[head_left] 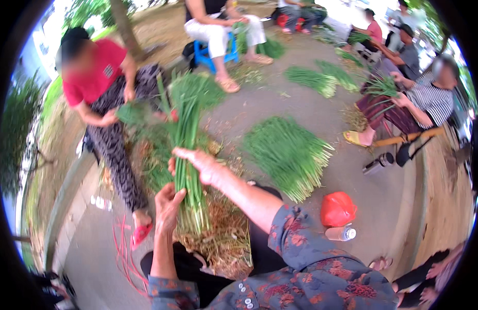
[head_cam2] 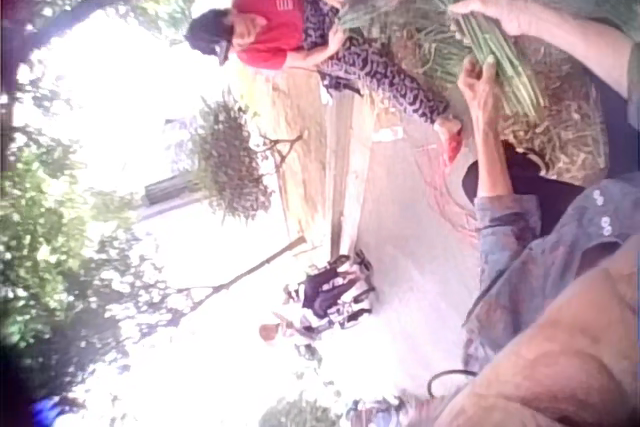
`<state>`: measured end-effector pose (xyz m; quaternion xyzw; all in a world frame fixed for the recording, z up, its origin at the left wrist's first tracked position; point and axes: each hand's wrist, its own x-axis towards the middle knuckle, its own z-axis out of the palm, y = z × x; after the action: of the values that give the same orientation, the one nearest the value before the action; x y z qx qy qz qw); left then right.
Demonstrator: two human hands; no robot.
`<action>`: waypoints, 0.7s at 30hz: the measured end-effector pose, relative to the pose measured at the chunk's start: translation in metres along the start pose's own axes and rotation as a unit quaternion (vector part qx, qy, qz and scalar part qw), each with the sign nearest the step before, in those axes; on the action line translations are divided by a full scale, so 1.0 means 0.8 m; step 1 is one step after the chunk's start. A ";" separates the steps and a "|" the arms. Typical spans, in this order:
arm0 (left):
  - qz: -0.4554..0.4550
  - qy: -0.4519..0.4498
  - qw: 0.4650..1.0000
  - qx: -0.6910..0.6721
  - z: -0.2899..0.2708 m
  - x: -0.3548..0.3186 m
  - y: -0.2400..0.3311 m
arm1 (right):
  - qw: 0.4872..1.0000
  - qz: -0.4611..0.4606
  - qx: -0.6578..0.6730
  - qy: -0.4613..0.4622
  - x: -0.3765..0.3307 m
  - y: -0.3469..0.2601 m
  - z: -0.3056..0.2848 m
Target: The person bundles scallions by hand, gathering green stalks from a pile on the pavement and tying them into bunches using thin red plastic strips.
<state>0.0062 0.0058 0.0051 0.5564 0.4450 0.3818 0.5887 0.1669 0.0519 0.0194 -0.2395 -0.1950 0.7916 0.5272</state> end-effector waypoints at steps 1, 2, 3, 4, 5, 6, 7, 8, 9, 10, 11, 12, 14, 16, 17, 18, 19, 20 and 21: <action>0.007 -0.008 1.000 -0.010 -0.001 -0.001 -0.003 | 1.000 -0.020 -0.008 -0.004 -0.001 -0.001 -0.001; 0.004 -0.013 1.000 -0.009 -0.005 0.000 -0.001 | 0.999 -0.040 -0.012 -0.011 0.000 0.001 0.000; 0.007 -0.011 1.000 -0.021 -0.004 -0.002 0.001 | 0.999 -0.036 -0.009 -0.016 0.004 0.005 -0.005; -0.003 -0.029 1.000 0.005 -0.010 -0.002 0.001 | 0.999 -0.032 -0.006 -0.021 0.008 0.007 -0.010; 0.005 -0.021 1.000 -0.016 -0.005 -0.004 0.002 | 1.000 -0.021 -0.008 -0.010 0.008 0.009 -0.010; 0.004 -0.017 1.000 0.001 -0.011 -0.005 -0.002 | 1.000 -0.008 -0.012 -0.002 0.008 0.009 -0.009; -0.008 -0.021 1.000 0.016 -0.018 -0.007 -0.001 | 1.000 -0.009 -0.003 -0.016 0.008 0.011 -0.007; -0.019 -0.026 0.999 0.027 -0.018 -0.009 0.003 | 1.000 -0.009 0.003 -0.027 0.008 0.013 -0.007; -0.013 -0.029 0.999 0.022 -0.018 -0.009 0.002 | 0.999 -0.037 -0.012 -0.036 0.009 0.017 -0.004; -0.006 -0.032 0.999 0.017 -0.018 -0.008 0.002 | 0.998 -0.058 -0.015 -0.031 0.009 0.019 -0.003; -0.006 -0.031 0.999 0.015 -0.018 -0.009 0.001 | 0.998 -0.056 -0.018 -0.026 0.007 0.020 -0.006; -0.017 -0.018 0.999 0.024 -0.016 -0.008 0.001 | 0.998 -0.053 -0.021 -0.023 0.003 0.019 -0.008; -0.041 0.010 0.998 0.041 -0.011 -0.007 0.001 | 0.999 -0.046 -0.005 -0.019 0.004 0.017 -0.012; -0.035 -0.002 0.999 0.034 -0.013 -0.003 0.005 | 0.999 -0.049 0.013 -0.007 0.004 0.016 -0.013; -0.035 -0.005 0.999 0.028 -0.016 -0.002 0.004 | 0.998 -0.055 0.009 -0.002 0.004 0.014 -0.011; -0.034 -0.008 0.999 0.022 -0.018 -0.002 0.004 | 0.998 -0.060 0.012 -0.004 0.001 0.012 -0.011; -0.031 -0.009 0.999 0.005 -0.018 0.001 0.001 | 0.998 -0.065 0.014 -0.005 0.000 0.010 -0.011; -0.033 -0.011 0.999 -0.003 -0.014 0.002 0.002 | 0.997 -0.071 0.016 -0.003 -0.003 0.007 -0.015; -0.035 -0.013 0.999 -0.011 -0.011 0.002 0.004 | 0.997 -0.081 0.013 -0.017 -0.003 0.004 -0.016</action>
<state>-0.0017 0.0100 0.0083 0.5390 0.4520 0.3587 0.6136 0.1728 0.0496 0.0076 -0.2031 -0.2125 0.7528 0.5890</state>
